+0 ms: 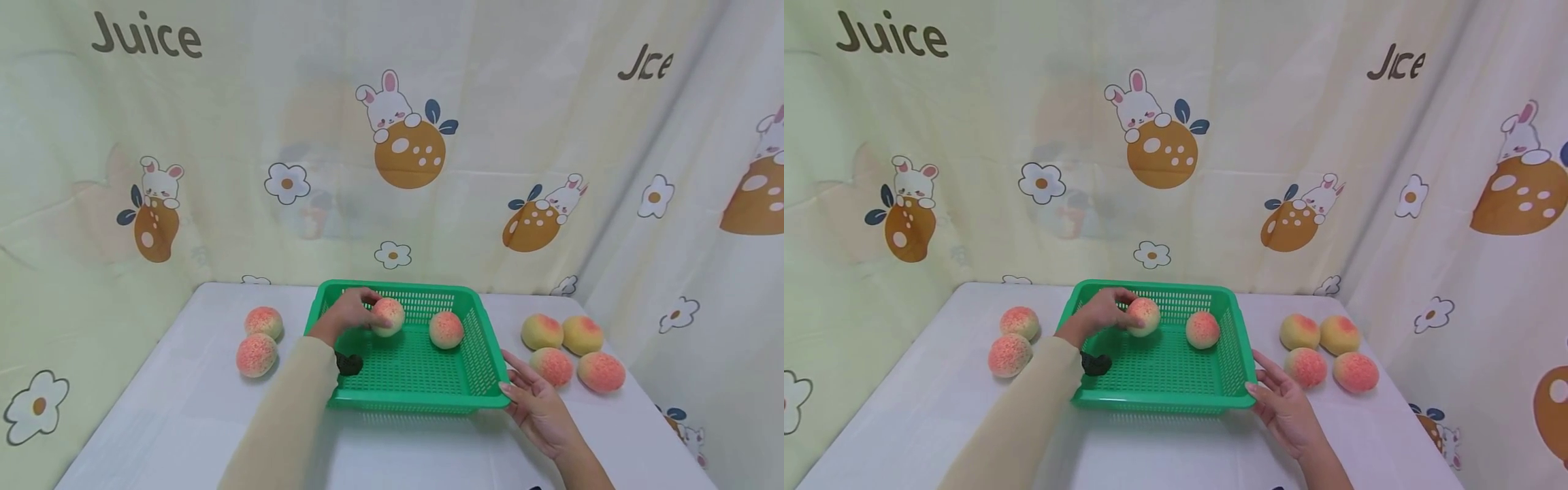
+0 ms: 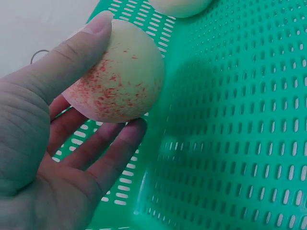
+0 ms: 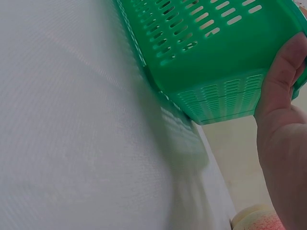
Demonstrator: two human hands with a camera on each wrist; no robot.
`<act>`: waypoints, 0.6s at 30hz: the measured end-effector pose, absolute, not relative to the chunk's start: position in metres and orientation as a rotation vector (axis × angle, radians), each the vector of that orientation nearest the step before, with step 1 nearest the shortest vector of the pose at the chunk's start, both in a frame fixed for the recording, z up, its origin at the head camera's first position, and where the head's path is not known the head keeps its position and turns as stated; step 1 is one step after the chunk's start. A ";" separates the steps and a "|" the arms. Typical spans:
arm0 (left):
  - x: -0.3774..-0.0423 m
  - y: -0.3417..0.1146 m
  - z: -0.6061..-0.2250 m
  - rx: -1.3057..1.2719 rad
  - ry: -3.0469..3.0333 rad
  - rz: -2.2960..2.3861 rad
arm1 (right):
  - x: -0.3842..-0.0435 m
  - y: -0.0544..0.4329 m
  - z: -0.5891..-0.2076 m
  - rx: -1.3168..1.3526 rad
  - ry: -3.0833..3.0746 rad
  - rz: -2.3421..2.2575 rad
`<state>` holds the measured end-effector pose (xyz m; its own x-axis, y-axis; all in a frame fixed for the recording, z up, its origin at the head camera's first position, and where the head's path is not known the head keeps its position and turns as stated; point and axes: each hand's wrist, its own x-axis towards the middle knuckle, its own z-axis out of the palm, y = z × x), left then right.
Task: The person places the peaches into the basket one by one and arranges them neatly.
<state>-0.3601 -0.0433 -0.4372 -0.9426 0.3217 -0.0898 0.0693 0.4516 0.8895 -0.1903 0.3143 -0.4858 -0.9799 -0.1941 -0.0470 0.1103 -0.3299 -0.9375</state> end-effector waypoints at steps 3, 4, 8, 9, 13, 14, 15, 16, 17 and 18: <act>-0.361 -0.039 -0.440 0.338 2.436 1.475 | -0.190 0.314 -0.485 -0.100 1.708 -2.416; -0.361 -0.037 -0.440 0.334 2.430 1.468 | -0.190 0.315 -0.485 -0.096 1.713 -2.415; -0.361 -0.029 -0.442 0.313 2.428 1.427 | -0.190 0.315 -0.485 -0.087 1.720 -2.414; -0.361 -0.028 -0.442 0.307 2.432 1.414 | -0.190 0.315 -0.485 -0.085 1.718 -2.415; -0.361 -0.022 -0.444 0.292 2.451 1.373 | -0.189 0.314 -0.486 -0.089 1.705 -2.421; -0.360 -0.021 -0.444 0.286 2.455 1.368 | -0.189 0.314 -0.486 -0.095 1.700 -2.423; -0.360 -0.020 -0.444 0.280 2.462 1.360 | -0.189 0.314 -0.486 -0.102 1.694 -2.424; -0.360 -0.020 -0.444 0.272 2.466 1.357 | -0.189 0.314 -0.486 -0.108 1.693 -2.425; -0.360 -0.019 -0.444 0.266 2.470 1.353 | -0.189 0.314 -0.486 -0.113 1.692 -2.425; -0.360 -0.018 -0.444 0.264 2.474 1.351 | -0.189 0.313 -0.485 -0.116 1.693 -2.424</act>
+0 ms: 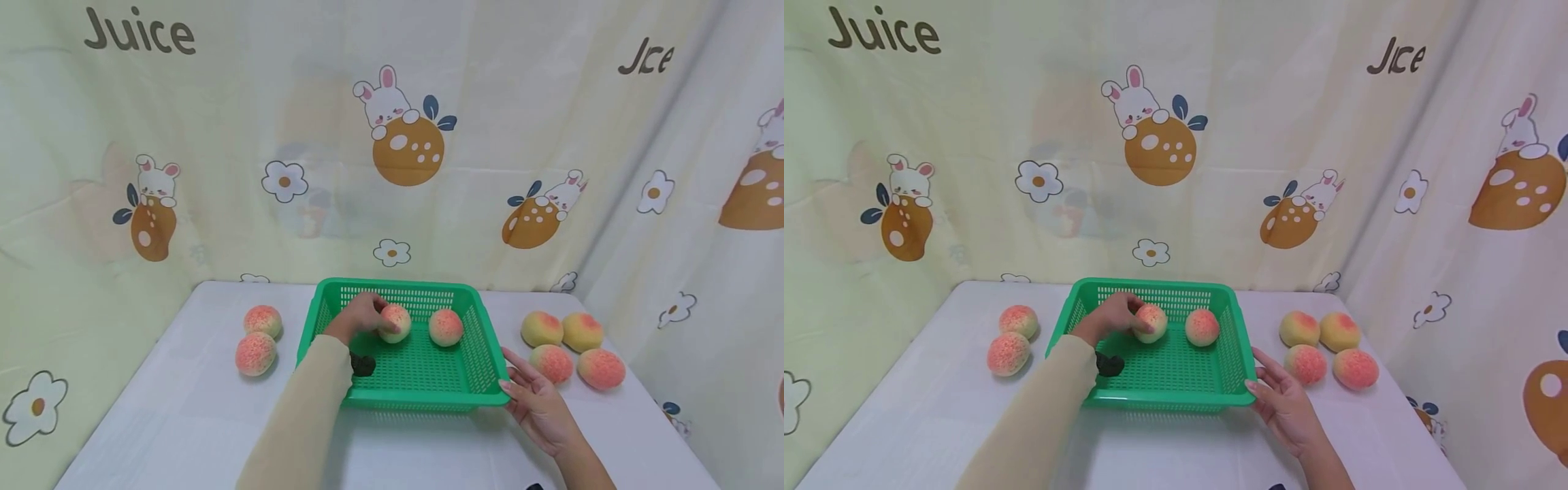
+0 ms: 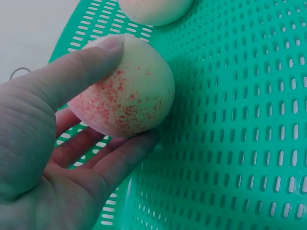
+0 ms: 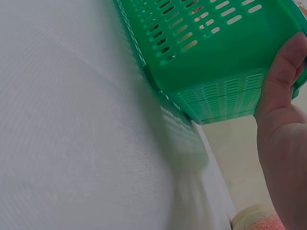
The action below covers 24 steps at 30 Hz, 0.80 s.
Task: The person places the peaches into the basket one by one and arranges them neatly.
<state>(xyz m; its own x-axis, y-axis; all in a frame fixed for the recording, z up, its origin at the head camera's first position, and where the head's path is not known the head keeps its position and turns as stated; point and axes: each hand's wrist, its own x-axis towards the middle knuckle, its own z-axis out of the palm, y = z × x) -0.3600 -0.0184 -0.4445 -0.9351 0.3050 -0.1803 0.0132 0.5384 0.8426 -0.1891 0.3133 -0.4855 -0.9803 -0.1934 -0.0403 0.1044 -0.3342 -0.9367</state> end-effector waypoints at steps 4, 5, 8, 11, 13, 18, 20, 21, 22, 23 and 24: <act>-0.361 -0.017 -0.446 0.256 2.480 1.321 | -0.189 0.313 -0.485 -0.124 1.694 -2.419; -0.362 -0.017 -0.446 0.254 2.481 1.313 | -0.189 0.313 -0.485 -0.124 1.692 -2.419; -0.363 -0.016 -0.447 0.237 2.484 1.296 | -0.190 0.313 -0.486 -0.135 1.688 -2.420; -0.363 -0.014 -0.448 0.229 2.501 1.300 | -0.190 0.313 -0.486 -0.147 1.677 -2.424; -0.363 -0.013 -0.449 0.224 2.513 1.304 | -0.190 0.314 -0.487 -0.153 1.670 -2.427; -0.364 -0.011 -0.450 0.179 2.533 1.298 | -0.190 0.313 -0.488 -0.157 1.662 -2.429; -0.365 -0.010 -0.449 0.162 2.544 1.278 | -0.190 0.313 -0.488 -0.157 1.661 -2.431; -0.365 -0.010 -0.450 0.157 2.549 1.269 | -0.190 0.313 -0.488 -0.156 1.659 -2.433; -0.365 -0.010 -0.450 0.155 2.554 1.260 | -0.190 0.313 -0.488 -0.156 1.656 -2.434; -0.365 -0.010 -0.450 0.153 2.559 1.253 | -0.190 0.313 -0.488 -0.156 1.656 -2.435; -0.365 -0.009 -0.450 0.151 2.564 1.246 | -0.190 0.313 -0.489 -0.157 1.653 -2.437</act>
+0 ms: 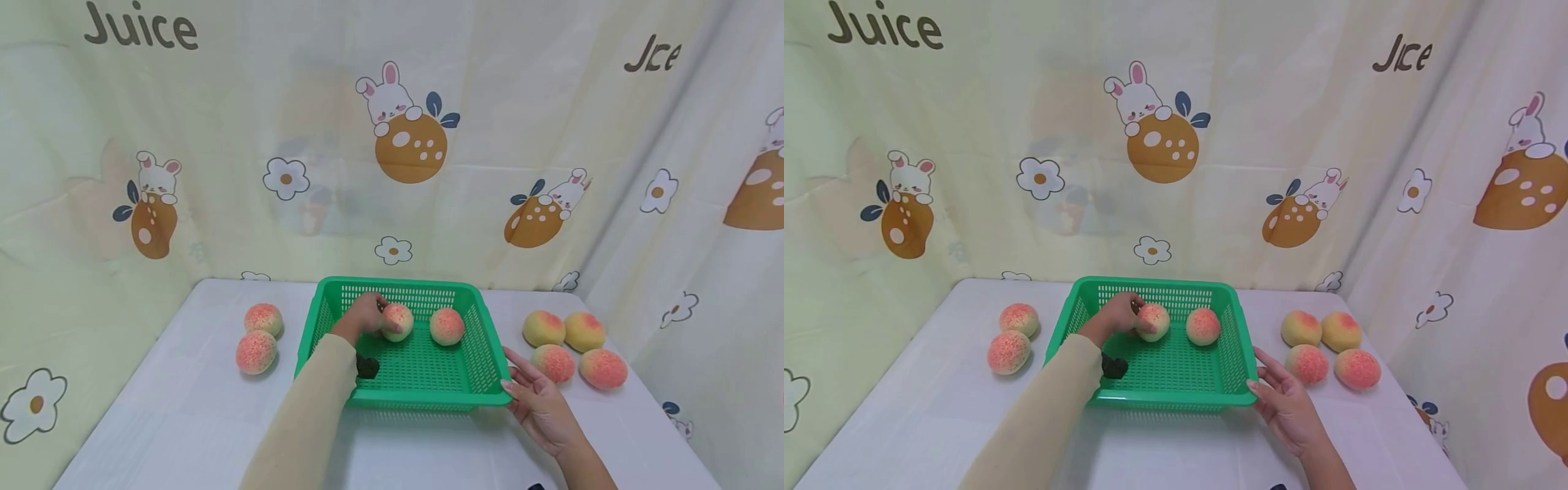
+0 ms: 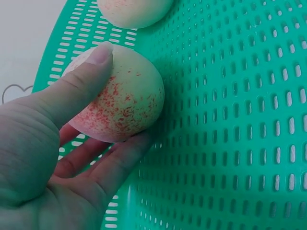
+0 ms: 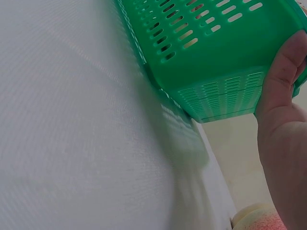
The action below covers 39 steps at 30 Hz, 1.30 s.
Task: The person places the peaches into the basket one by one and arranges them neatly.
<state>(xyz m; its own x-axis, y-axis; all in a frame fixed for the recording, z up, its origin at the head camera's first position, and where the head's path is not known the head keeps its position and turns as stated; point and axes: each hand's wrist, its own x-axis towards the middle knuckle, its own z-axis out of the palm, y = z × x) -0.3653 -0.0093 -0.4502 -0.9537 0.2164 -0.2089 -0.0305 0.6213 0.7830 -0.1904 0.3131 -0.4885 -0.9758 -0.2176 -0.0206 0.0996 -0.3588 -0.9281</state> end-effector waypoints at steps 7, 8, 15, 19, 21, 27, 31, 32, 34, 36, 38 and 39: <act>-0.362 -0.009 -0.448 0.135 2.570 1.260 | -0.191 0.314 -0.488 -0.152 1.665 -2.430; -0.361 -0.009 -0.448 0.135 2.573 1.256 | -0.191 0.314 -0.488 -0.147 1.668 -2.429; -0.357 -0.009 -0.447 0.161 2.605 1.192 | -0.190 0.313 -0.488 -0.149 1.682 -2.420; -0.356 -0.009 -0.445 0.167 2.608 1.181 | -0.190 0.313 -0.488 -0.143 1.687 -2.421; -0.356 -0.009 -0.445 0.166 2.604 1.179 | -0.190 0.313 -0.488 -0.142 1.691 -2.420; -0.357 -0.011 -0.445 0.199 2.596 1.170 | -0.190 0.312 -0.488 -0.131 1.698 -2.419; -0.357 -0.013 -0.447 0.215 2.599 1.166 | -0.189 0.312 -0.488 -0.131 1.695 -2.421; -0.357 -0.014 -0.447 0.216 2.603 1.164 | -0.189 0.312 -0.488 -0.133 1.698 -2.421; -0.356 -0.015 -0.445 0.217 2.609 1.163 | -0.189 0.312 -0.488 -0.142 1.695 -2.425; -0.355 -0.015 -0.443 0.219 2.614 1.161 | -0.190 0.312 -0.488 -0.141 1.691 -2.432; -0.353 -0.016 -0.440 0.218 2.615 1.158 | -0.190 0.312 -0.488 -0.139 1.688 -2.435; -0.353 -0.016 -0.439 0.219 2.612 1.160 | -0.190 0.312 -0.487 -0.139 1.687 -2.435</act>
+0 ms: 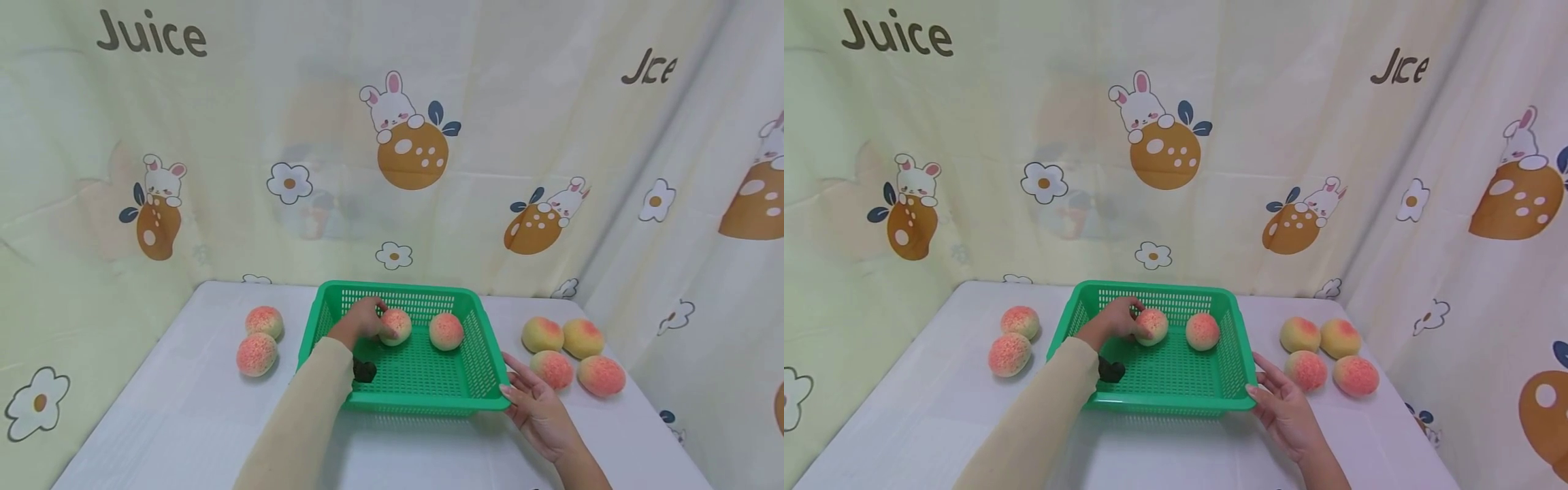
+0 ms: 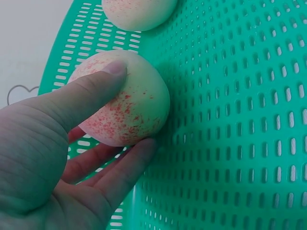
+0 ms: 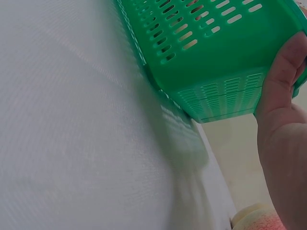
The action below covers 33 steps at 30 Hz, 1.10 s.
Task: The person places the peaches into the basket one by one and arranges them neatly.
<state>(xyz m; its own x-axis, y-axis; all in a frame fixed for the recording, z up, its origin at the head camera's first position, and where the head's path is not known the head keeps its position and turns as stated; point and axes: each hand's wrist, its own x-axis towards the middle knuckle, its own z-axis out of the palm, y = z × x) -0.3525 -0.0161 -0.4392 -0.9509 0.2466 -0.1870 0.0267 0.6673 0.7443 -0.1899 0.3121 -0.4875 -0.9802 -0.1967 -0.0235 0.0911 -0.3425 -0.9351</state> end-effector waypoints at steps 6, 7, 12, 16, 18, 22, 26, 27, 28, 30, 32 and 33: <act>-0.351 -0.015 -0.438 0.219 2.603 1.158 | -0.188 0.312 -0.486 -0.100 1.713 -2.430; -0.351 -0.015 -0.439 0.219 2.602 1.160 | -0.187 0.311 -0.485 -0.089 1.728 -2.428; -0.354 -0.015 -0.442 0.221 2.598 1.167 | -0.184 0.307 -0.481 -0.031 1.791 -2.422; -0.357 -0.014 -0.444 0.230 2.602 1.162 | -0.182 0.304 -0.479 -0.020 1.792 -2.447; -0.358 -0.015 -0.445 0.236 2.599 1.159 | -0.181 0.303 -0.478 -0.026 1.788 -2.463; -0.358 -0.019 -0.443 0.242 2.584 1.165 | -0.181 0.301 -0.478 -0.042 1.774 -2.497; -0.359 -0.024 -0.438 0.239 2.580 1.162 | -0.180 0.299 -0.479 -0.067 1.769 -2.529; -0.360 -0.025 -0.437 0.241 2.585 1.155 | -0.180 0.298 -0.479 -0.075 1.767 -2.534; -0.360 -0.027 -0.436 0.239 2.585 1.153 | -0.180 0.298 -0.480 -0.083 1.763 -2.541; -0.360 -0.030 -0.435 0.245 2.581 1.161 | -0.179 0.297 -0.481 -0.090 1.753 -2.556; -0.357 -0.034 -0.433 0.260 2.565 1.193 | -0.178 0.296 -0.481 -0.078 1.754 -2.564; -0.356 -0.036 -0.433 0.271 2.557 1.217 | -0.177 0.296 -0.481 -0.068 1.754 -2.568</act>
